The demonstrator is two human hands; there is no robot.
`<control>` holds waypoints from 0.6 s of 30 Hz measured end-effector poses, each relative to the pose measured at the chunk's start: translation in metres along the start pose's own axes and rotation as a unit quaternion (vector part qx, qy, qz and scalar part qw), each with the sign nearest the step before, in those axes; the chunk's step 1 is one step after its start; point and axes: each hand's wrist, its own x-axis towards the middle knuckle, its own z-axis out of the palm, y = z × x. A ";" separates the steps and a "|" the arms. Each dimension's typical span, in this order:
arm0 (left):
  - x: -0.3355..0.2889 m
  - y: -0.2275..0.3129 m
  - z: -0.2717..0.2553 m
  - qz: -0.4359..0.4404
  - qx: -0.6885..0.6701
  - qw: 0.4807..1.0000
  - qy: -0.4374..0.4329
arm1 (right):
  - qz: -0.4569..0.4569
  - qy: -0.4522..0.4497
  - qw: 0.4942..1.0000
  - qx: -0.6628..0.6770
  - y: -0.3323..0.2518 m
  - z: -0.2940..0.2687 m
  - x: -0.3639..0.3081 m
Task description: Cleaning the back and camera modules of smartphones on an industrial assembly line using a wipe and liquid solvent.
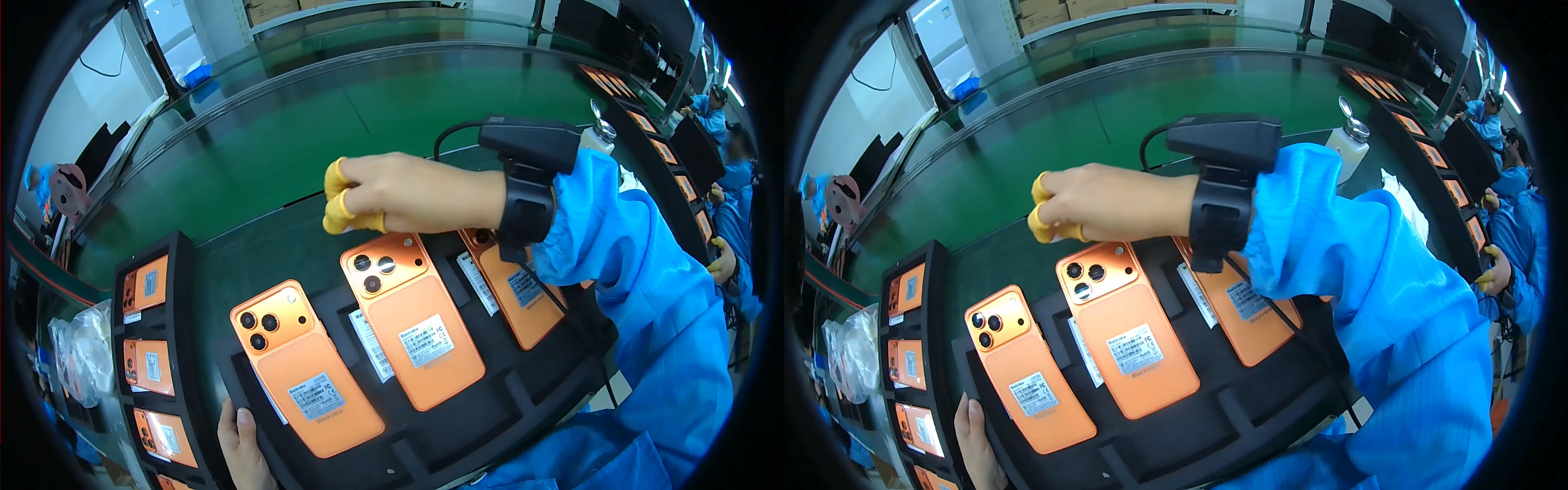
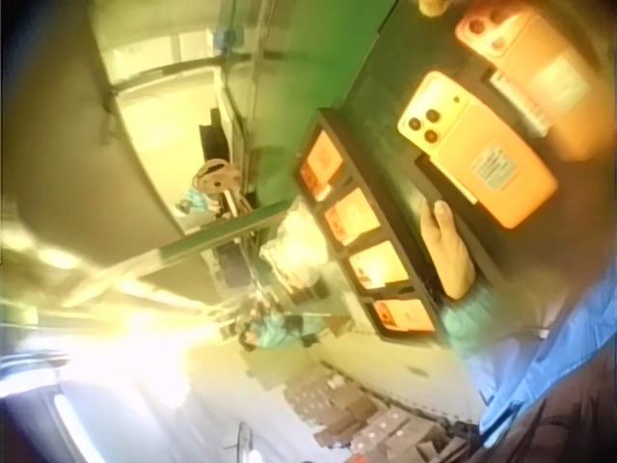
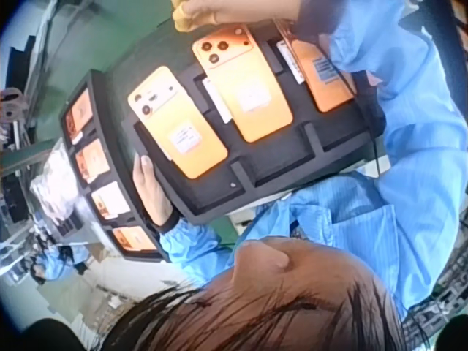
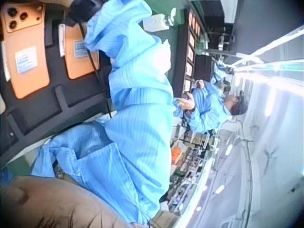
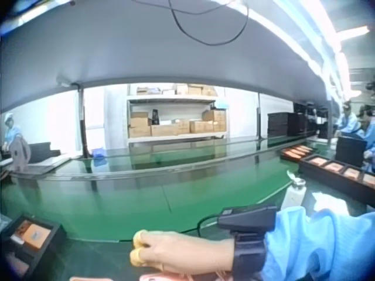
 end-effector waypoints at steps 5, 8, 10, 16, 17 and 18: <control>-0.001 0.005 0.002 -0.026 -0.015 1.000 0.010 | 0.049 -0.038 0.998 0.029 0.005 -0.010 -0.013; -0.001 0.005 0.003 -0.030 -0.022 0.999 0.009 | 0.028 -0.080 0.996 0.031 -0.003 -0.009 -0.014; 0.000 0.004 0.002 -0.026 -0.017 0.999 0.009 | 0.012 -0.082 0.996 0.034 -0.001 0.000 -0.009; 0.003 -0.003 0.001 -0.007 -0.018 1.000 -0.001 | -0.037 -0.131 0.991 -0.007 -0.007 0.022 0.017; 0.003 -0.005 0.000 0.000 -0.034 0.999 -0.006 | -0.005 -0.136 0.991 0.017 -0.010 0.024 0.019; 0.003 -0.003 0.001 -0.001 -0.034 0.999 -0.004 | -0.007 -0.136 0.990 0.017 -0.007 0.023 0.022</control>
